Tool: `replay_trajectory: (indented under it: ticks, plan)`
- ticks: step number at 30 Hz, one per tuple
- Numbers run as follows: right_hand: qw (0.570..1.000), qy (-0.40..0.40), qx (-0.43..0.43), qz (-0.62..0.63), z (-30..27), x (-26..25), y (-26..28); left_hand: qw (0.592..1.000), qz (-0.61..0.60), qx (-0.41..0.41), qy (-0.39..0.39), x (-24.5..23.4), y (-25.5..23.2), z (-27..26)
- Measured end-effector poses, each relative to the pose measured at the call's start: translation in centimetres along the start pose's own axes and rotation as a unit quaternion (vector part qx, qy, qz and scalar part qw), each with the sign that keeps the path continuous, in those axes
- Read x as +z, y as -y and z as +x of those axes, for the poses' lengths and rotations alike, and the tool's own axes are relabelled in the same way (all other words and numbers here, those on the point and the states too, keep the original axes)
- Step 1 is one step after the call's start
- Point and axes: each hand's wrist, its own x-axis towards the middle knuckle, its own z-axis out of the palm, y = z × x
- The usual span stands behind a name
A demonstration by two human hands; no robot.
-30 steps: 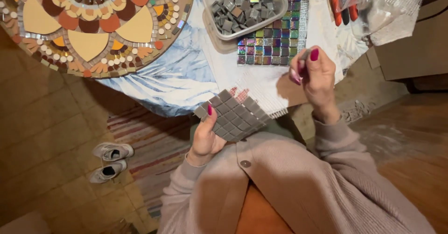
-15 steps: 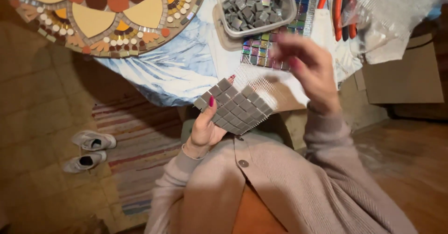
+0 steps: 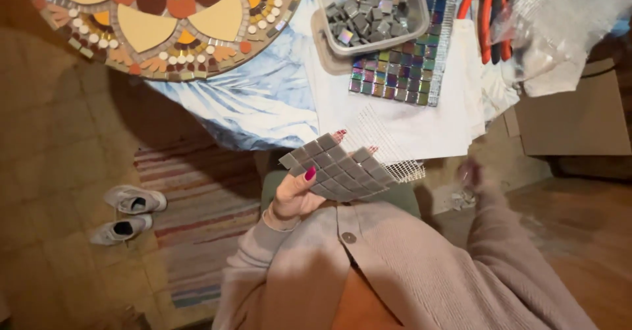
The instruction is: Peeling small square mosaic tiles from a mesh backing sheet.
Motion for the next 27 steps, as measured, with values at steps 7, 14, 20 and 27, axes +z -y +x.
replay_trajectory:
  ticks: [7, 14, 20, 27]
  plan:
    - [0.927, 0.214, -0.017, -0.308, 14.6, 13.9, -18.9, 0.994, -0.004, 0.032, -0.104, -0.4, 0.7, -0.3]
    - [0.724, 0.397, -0.053, -0.562, 14.7, 17.0, -16.3, 0.982, -0.009, 0.057, -0.177, -0.4, 0.2, 1.5]
    - [0.511, 0.499, -0.071, -0.697, 19.2, 46.5, -7.0, 0.977, 0.077, 0.087, -0.181, 0.7, 1.0, 2.5]
    - [0.423, 0.096, -0.351, -0.83, 24.5, 61.8, -8.3, 0.961, 0.217, 0.093, -0.144, 4.6, 2.1, 3.5]
